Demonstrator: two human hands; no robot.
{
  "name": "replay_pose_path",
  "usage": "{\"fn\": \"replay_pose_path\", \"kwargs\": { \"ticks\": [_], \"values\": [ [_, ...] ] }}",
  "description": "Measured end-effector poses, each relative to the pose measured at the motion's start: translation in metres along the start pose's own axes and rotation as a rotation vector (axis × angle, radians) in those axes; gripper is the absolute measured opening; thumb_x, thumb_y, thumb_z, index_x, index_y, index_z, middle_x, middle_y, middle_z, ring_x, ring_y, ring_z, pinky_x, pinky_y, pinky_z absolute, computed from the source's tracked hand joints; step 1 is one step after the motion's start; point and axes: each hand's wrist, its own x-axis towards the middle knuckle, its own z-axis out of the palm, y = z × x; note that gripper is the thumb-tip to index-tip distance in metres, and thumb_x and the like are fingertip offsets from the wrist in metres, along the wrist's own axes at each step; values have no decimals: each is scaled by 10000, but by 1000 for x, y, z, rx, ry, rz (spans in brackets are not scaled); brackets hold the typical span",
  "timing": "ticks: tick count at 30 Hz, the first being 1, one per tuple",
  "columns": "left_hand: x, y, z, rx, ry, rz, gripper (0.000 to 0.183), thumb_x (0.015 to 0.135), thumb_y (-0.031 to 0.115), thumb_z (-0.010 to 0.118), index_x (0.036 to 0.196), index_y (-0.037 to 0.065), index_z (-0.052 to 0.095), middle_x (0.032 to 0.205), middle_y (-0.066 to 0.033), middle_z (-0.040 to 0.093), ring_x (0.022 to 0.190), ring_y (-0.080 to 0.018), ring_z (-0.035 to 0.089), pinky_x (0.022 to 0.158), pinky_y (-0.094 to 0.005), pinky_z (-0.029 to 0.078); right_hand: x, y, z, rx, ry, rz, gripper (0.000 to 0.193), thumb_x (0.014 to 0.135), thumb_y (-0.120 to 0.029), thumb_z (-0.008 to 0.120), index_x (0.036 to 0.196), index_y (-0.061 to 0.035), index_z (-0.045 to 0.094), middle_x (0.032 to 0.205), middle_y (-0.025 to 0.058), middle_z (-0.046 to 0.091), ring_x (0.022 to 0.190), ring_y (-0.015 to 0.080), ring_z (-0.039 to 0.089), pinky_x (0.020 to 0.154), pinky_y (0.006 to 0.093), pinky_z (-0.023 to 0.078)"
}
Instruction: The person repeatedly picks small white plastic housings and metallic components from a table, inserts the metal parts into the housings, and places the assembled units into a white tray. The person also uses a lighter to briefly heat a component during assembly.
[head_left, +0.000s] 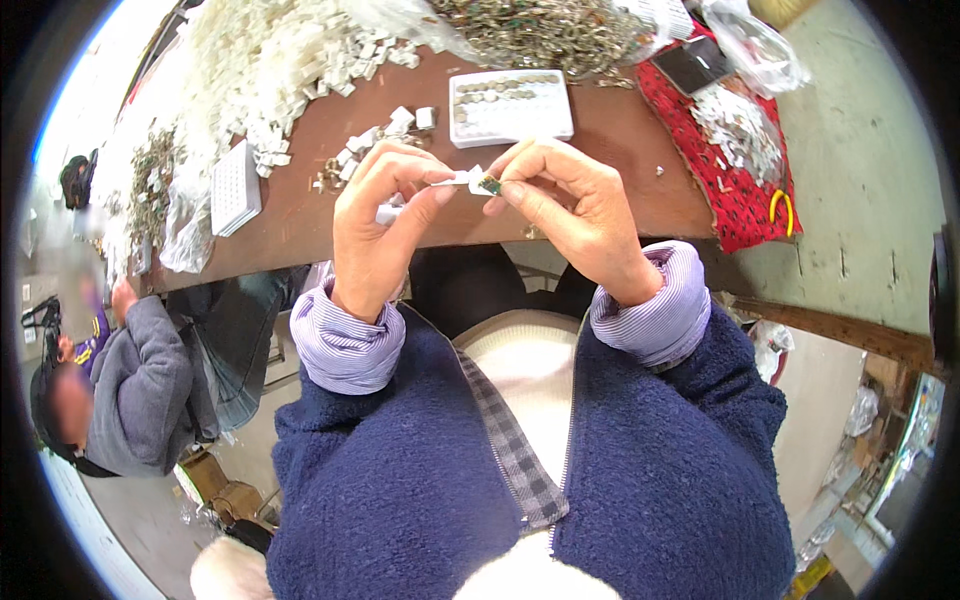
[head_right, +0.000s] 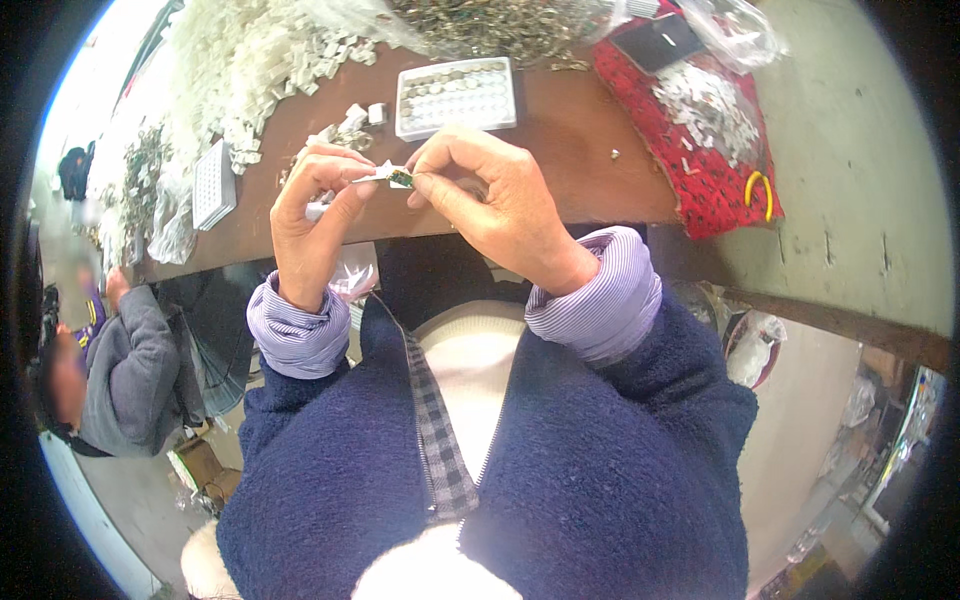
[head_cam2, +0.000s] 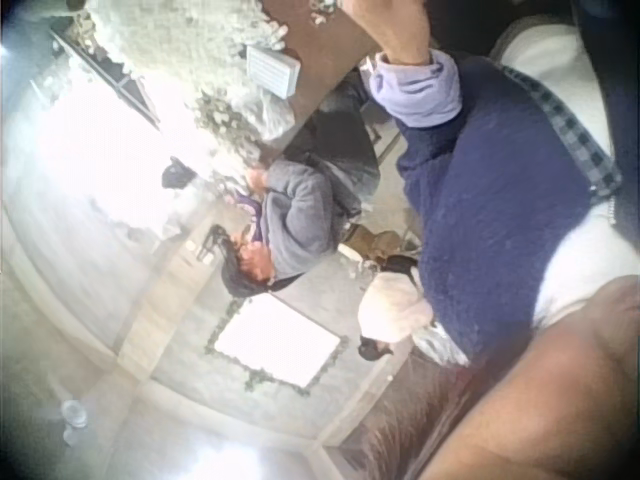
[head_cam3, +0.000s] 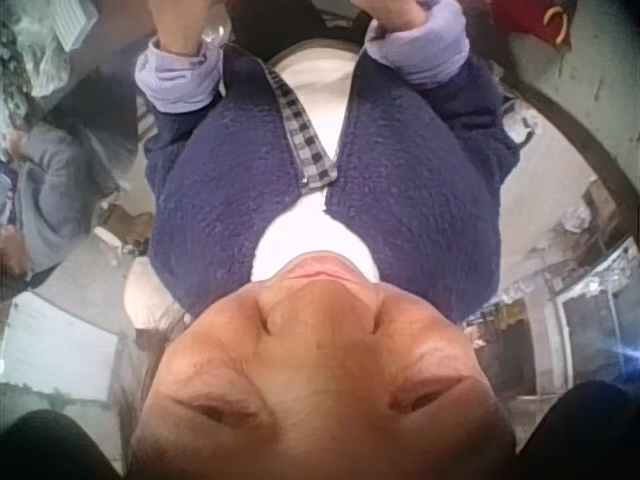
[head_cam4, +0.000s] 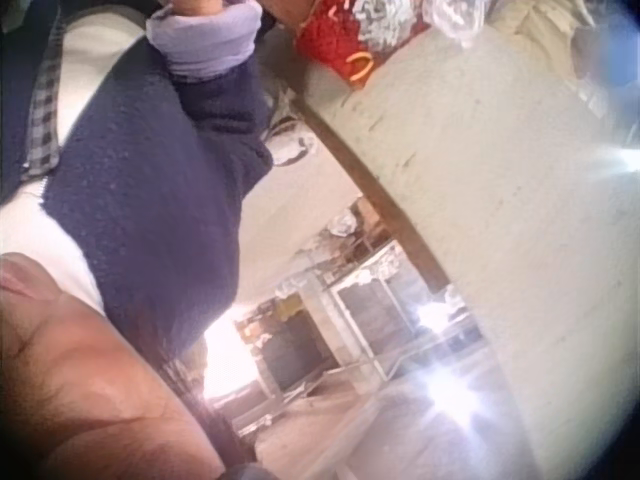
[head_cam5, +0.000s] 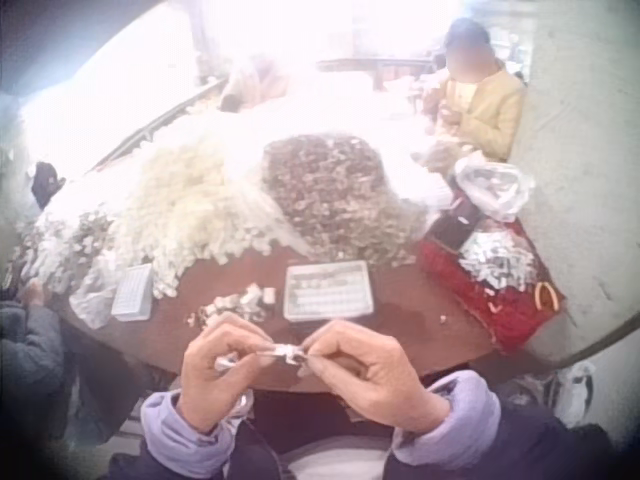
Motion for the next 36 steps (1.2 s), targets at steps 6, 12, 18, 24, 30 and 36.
{"fn": "replay_pose_path", "kwargs": {
  "ticks": [6,12,18,24,30,36],
  "values": [
    [-12,5,60,-537,57,-399,328,993,33,804,1305,29,702,1110,-25,766,790,5,604,601,-169,428,-22,1,5,114,225,27,54,1074,9,647,1075,25,699,1097,64,727,1010,95,705,849,251,558],
    [-12,-6,48,-549,80,-444,239,972,47,833,1209,32,809,1100,-4,762,782,-16,556,609,-179,427,-20,0,8,-174,247,33,55,1067,28,643,1053,13,694,1012,10,693,947,52,648,843,235,550],
    [-11,-16,38,-347,25,-160,308,927,4,846,1230,18,795,1054,-10,743,845,-63,594,752,-226,509,-15,-6,13,-192,124,179,44,1063,20,649,1024,11,668,936,-10,656,861,34,633,745,214,540],
    [-12,-21,31,-334,8,-133,262,889,-23,867,1119,21,749,1008,7,719,857,-60,612,800,-238,516,-14,-15,5,-104,33,257,51,1065,25,636,1017,10,644,896,-1,657,804,52,662,712,214,542],
    [-8,-15,31,-286,-45,-163,245,890,-16,871,1094,32,745,1015,18,701,860,-53,607,808,-233,510,-28,-22,-3,-135,37,191,54,1064,24,632,1015,4,640,871,-8,641,755,43,637,665,215,504],
    [-3,-9,47,-337,-204,-76,231,905,-20,860,1085,42,728,1010,36,684,905,-50,596,843,-227,499,-37,-20,-19,-216,-5,104,67,1046,36,638,996,-2,616,779,-39,570,707,15,547,607,227,450]
  ]
}}
